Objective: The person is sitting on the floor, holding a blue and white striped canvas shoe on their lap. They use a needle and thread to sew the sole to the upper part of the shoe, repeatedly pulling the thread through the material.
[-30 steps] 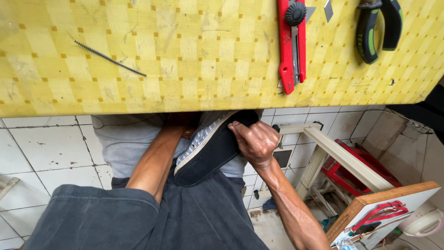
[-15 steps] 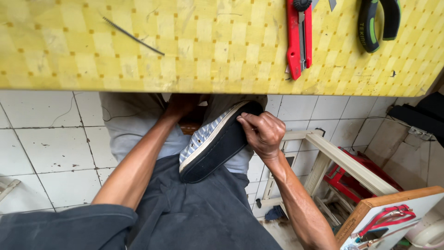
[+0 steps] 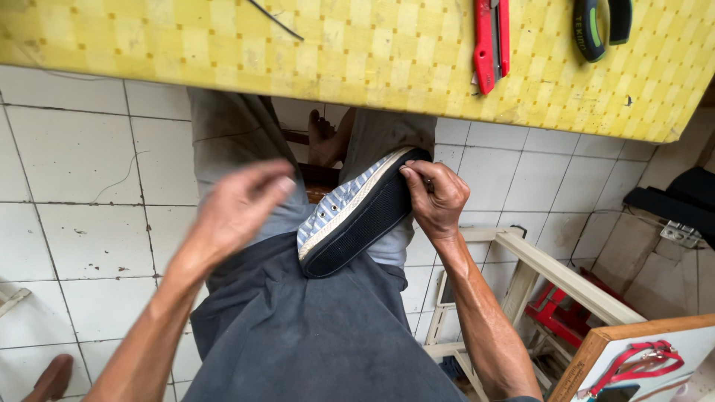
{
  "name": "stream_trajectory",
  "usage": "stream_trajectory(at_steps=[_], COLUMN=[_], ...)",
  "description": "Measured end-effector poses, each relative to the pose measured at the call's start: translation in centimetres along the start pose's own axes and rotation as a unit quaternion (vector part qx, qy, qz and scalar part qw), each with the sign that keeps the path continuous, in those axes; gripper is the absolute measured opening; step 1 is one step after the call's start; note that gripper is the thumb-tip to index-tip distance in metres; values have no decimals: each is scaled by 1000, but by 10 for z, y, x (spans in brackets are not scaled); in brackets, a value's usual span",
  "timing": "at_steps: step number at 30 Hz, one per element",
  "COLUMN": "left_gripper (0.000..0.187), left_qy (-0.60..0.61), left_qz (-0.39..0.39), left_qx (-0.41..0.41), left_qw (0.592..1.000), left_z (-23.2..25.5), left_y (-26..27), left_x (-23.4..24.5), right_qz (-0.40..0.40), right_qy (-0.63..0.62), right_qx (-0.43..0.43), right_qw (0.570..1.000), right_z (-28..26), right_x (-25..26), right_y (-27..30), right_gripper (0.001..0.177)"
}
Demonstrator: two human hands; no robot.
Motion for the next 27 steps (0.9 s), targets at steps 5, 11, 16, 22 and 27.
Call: stream_trajectory(at_steps=[5,11,16,22,27], left_gripper=[41,22,16,29,36], left_qy=[253,181,72,209,227], left_qz=[-194,-154,-142,-234,-257], left_qx=[203,55,10,-10,1], left_qw=[926,970,987,949,939], left_z=[-56,42,32,40,46], left_y=[9,38,51,41,35], left_x=[-79,-33,-28,-34,-44], right_qz=[16,-34,-84,-106,-101], right_qy=[-16,-17,-21,-44,-46], right_qx=[-23,17,25,-1,-2], right_qw=[999,999,996,993,994], right_z=[-1,-37,-47,-42,-37], right_x=[-1,34,35,31,30], right_y=[-5,-17,-10,1,2], right_gripper=[8,12,12,14,16])
Point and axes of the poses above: each hand's wrist, its own y-axis away from the middle knuckle, its own x-axis out of the back of the hand, z = x × y, the point moved 2 cm from there along -y, towards the middle knuckle, and after that the axes turned 6 degrees about y, right-handed, at the moved point
